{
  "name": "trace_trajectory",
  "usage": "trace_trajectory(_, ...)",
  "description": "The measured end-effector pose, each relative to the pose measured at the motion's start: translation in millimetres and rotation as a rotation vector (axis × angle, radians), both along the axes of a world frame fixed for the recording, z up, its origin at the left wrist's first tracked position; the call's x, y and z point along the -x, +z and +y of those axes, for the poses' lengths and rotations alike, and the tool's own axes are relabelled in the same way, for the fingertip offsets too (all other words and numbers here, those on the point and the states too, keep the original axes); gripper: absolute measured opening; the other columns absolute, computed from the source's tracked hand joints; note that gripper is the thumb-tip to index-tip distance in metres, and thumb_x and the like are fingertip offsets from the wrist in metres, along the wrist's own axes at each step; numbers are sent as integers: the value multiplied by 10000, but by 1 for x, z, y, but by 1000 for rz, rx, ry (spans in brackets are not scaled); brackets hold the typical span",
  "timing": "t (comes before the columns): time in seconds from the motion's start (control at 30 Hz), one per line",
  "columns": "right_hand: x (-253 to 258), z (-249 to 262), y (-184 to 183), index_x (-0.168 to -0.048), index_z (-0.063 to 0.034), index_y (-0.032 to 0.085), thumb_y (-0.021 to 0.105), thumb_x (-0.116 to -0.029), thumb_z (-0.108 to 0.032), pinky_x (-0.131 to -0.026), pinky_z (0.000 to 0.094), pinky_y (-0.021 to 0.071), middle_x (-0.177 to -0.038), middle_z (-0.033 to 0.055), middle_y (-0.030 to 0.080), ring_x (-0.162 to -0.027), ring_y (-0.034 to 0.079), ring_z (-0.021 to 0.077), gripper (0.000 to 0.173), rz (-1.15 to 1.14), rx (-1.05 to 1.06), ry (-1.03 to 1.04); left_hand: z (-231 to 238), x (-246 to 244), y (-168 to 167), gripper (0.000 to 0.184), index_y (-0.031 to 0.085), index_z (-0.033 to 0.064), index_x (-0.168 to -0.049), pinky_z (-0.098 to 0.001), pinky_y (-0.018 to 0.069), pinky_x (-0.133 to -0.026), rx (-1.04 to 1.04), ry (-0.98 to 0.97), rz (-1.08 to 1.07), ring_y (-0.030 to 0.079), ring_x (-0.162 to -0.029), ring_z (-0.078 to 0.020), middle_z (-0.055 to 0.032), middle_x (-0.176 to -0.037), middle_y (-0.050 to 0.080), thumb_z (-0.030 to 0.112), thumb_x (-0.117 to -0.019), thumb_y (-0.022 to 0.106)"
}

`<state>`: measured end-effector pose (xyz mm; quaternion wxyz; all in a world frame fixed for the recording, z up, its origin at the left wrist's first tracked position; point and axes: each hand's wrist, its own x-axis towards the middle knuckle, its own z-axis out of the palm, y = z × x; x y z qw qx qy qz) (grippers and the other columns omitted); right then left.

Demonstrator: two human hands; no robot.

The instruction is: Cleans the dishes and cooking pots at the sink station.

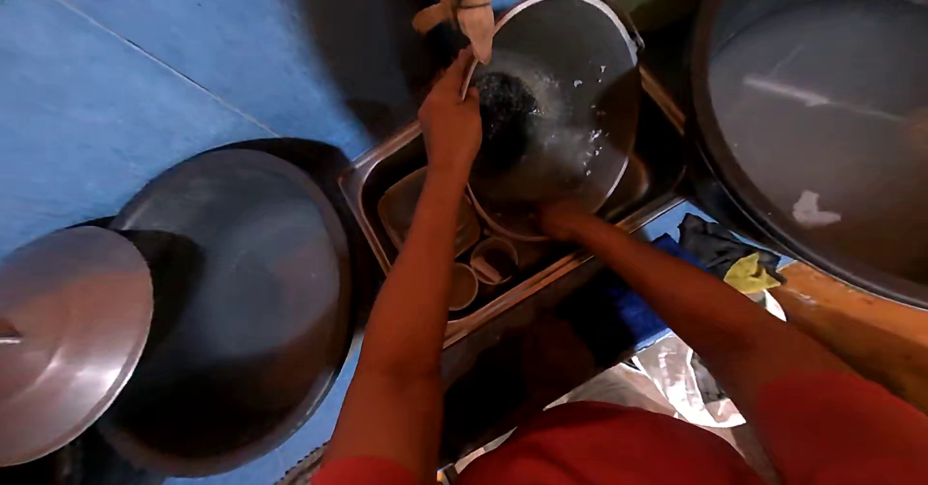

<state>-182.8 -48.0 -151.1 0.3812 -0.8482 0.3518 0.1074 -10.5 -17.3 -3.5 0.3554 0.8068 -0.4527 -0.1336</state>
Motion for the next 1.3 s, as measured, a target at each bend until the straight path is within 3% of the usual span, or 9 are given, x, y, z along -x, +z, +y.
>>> trace_trajectory(0.1, -13, -2, 4, -1394, -16, 608, 423, -1097, -403, -1128, 687, 340, -1473, 271, 521, -1402, 449, 470, 522, 116, -13, -12, 2, 3, -1, 471, 554, 135, -1489, -357, 379, -1170, 29, 10, 16, 527, -1390, -186, -89, -1473, 592, 59, -1027, 501)
trace_trajectory(0.23, -39, 22, 41, -1358, 24, 594, 304, -1126, -442, -1084, 622, 406, -1348, 278, 603, -1284, 564, 418, 596, -146, -366, -115, -3, 11, 2, 444, 554, 75, -1475, -396, 385, -1165, 20, -7, -9, 546, -1370, -224, -134, -1444, 607, 82, -1036, 494)
trace_trajectory(0.43, -17, 2, 11, -1437, -20, 569, 378, -1108, -443, -1133, 676, 344, -1509, 255, 494, -1407, 455, 453, 568, 50, -109, -56, -3, 7, 3, 472, 533, 108, -1500, -389, 394, -1158, 2, 8, 3, 545, -1372, -223, -125, -1459, 597, 68, -1031, 505)
trace_trajectory(0.57, -32, 35, 45, -1532, -55, 456, 322, -1095, -540, -1181, 588, 346, -1541, 210, 481, -1435, 457, 353, 666, -371, -432, -174, -7, 2, 4, 469, 542, 113, -1494, -406, 396, -1163, -13, 12, 13, 538, -1378, -240, -141, -1458, 593, 66, -1028, 510)
trace_trajectory(0.7, -1, 21, 18, -1491, -61, 507, 546, -1041, -490, -1079, 588, 459, -1458, 210, 549, -1301, 576, 374, 623, -367, -24, 104, -17, -6, 9, 461, 548, 110, -1488, -424, 401, -1156, -50, 14, 28, 548, -1367, -245, -130, -1434, 614, 98, -1028, 527)
trace_trajectory(0.8, 11, 6, 3, -1470, -58, 518, 667, -987, -211, -969, 597, 526, -1434, 224, 558, -1171, 645, 426, 529, -176, 216, 267, -22, -12, 6, 476, 557, 83, -1466, -435, 441, -1122, -17, -18, 111, 583, -1316, -242, -136, -1394, 634, 192, -1007, 619)
trace_trajectory(0.97, -3, 37, 9, -1301, 26, 651, 665, -977, -133, -878, 578, 577, -1214, 252, 684, -1025, 709, 424, 361, -493, 328, 57, 8, -22, 0, 702, 374, 74, -1580, -472, 412, -1153, -40, -63, 238, 506, -1395, -280, -179, -1523, 508, 310, -993, 680)
trace_trajectory(1.2, -52, 29, 119, -1289, -13, 640, 587, -1016, -161, -915, 565, 525, -1096, 208, 708, -1035, 681, 345, 315, -549, -113, -353, -4, 2, 10, 632, 433, 22, -1523, -445, 470, -1062, 56, -91, 204, 589, -1246, -290, -217, -1389, 587, 181, -967, 687)
trace_trajectory(1.3, -49, 23, 116, -1525, -45, 449, 526, -1036, -139, -1091, 473, 463, -1411, 184, 596, -1289, 583, 261, 503, -676, -409, -335, -27, 7, 11, 518, 492, 18, -1481, -415, 452, -1103, 79, -7, 195, 575, -1305, -272, -215, -1397, 597, 131, -993, 626)
